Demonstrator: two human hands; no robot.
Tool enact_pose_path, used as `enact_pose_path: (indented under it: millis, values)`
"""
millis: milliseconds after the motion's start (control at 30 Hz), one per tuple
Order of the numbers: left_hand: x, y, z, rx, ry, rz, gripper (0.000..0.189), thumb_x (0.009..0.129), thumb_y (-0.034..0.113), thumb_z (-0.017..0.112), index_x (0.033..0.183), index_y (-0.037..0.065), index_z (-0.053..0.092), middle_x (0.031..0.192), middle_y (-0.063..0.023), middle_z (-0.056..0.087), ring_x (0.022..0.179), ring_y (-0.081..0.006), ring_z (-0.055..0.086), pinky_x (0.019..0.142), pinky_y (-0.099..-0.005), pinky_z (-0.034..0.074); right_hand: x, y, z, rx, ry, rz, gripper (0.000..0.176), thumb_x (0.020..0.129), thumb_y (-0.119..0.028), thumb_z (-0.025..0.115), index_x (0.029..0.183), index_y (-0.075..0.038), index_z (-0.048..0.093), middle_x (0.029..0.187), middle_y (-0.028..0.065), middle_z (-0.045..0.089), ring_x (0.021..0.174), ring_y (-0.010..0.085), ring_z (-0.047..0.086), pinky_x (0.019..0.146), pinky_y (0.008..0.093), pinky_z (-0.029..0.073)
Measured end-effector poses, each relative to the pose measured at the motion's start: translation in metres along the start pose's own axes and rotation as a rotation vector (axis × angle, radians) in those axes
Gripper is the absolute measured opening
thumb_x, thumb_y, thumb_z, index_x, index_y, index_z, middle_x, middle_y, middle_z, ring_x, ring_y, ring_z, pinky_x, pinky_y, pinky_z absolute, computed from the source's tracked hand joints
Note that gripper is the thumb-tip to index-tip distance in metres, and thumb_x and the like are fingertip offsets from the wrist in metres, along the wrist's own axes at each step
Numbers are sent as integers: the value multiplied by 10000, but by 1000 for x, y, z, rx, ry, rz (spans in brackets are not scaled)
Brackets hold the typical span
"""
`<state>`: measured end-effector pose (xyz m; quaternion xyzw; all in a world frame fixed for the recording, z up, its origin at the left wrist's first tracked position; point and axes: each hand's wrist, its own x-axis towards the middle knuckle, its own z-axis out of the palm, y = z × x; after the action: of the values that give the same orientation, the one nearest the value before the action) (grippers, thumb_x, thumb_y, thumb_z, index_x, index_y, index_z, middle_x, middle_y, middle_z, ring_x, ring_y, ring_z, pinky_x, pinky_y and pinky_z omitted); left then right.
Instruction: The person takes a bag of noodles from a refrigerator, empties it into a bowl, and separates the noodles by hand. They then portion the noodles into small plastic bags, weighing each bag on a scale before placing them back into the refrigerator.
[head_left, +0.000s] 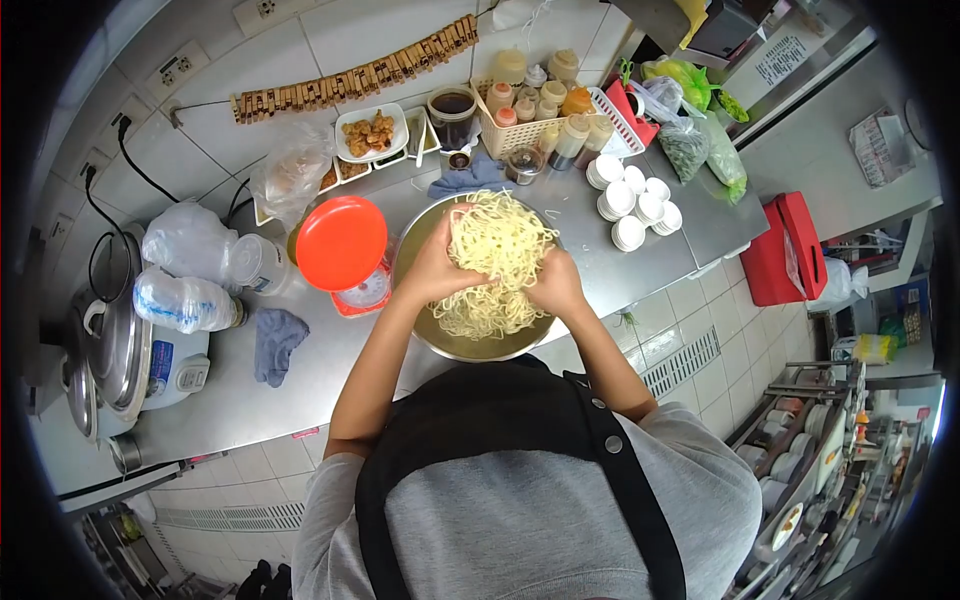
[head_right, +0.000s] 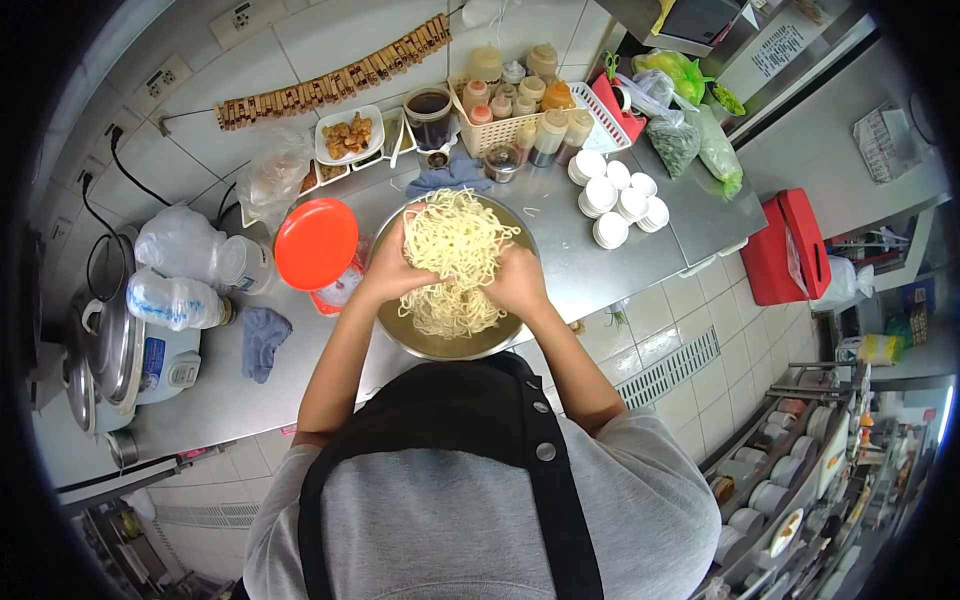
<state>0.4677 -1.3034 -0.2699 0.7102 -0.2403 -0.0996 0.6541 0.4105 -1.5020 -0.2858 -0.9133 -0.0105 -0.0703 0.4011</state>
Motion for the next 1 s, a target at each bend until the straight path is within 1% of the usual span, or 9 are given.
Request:
enact_pose_path:
  millis: [33,167,267,400,533,667,733,833,1000]
  values:
    - [3,16,-3,-13,-79,97,642,604,68,763,1181,72,480,1211,-99,486,1153,-219,468,952,-317,391,-2,-2,-2,64,73,-150,316,679,-201,690,914,3,639,816,221,641,760,362,626,669,420,501]
    - [10,21,-12,198,-206,43,268,717,-28,607,978,36,600,1038,-101,612,1030,-237,567,894,-305,423,-4,31,11,-235,-124,-8,274,680,-151,652,934,-51,652,727,203,625,713,363,620,639,405,499]
    - [1,37,2,265,-66,31,252,710,-45,587,952,23,596,958,-112,639,956,-252,597,867,-306,442,-14,23,-1,-64,-83,107,266,675,-106,634,931,-35,649,720,195,616,700,343,617,633,376,501]
    - [-2,63,6,287,-15,181,308,694,-50,596,992,25,579,946,-110,605,949,-306,584,879,-340,442,-17,-11,-11,286,328,-153,293,714,-50,605,1005,-16,612,929,168,637,797,292,639,699,354,507]
    - [-3,43,15,323,31,258,308,691,-43,612,989,31,579,927,-107,589,960,-313,575,901,-358,433,-12,7,11,157,217,-314,302,746,-58,602,1047,-39,603,1009,166,630,853,284,639,775,362,499]
    - [-9,-15,8,543,-286,30,219,719,22,660,934,33,622,981,-124,620,1001,-266,596,875,-343,468,18,43,-3,105,-343,-239,183,741,-83,633,918,-51,662,876,135,661,827,271,645,738,345,504]
    - [0,-18,2,559,-358,-280,141,774,99,655,904,51,631,860,-109,648,843,-260,644,763,-337,504,46,49,-13,97,-92,-61,123,729,-92,647,839,-43,675,825,117,666,754,283,644,682,333,512]
    - [39,-28,-5,665,-132,-202,119,815,187,623,851,74,637,834,-114,672,727,-242,656,633,-336,495,105,124,-3,-1,86,1,131,726,-99,648,844,-49,674,838,140,659,754,308,635,694,360,513]
    - [117,-121,-37,804,187,-355,126,809,132,574,898,89,654,948,-164,655,904,-300,637,764,-402,507,112,205,24,-425,164,-34,168,739,-113,618,894,-58,652,855,197,631,845,356,619,770,411,497]
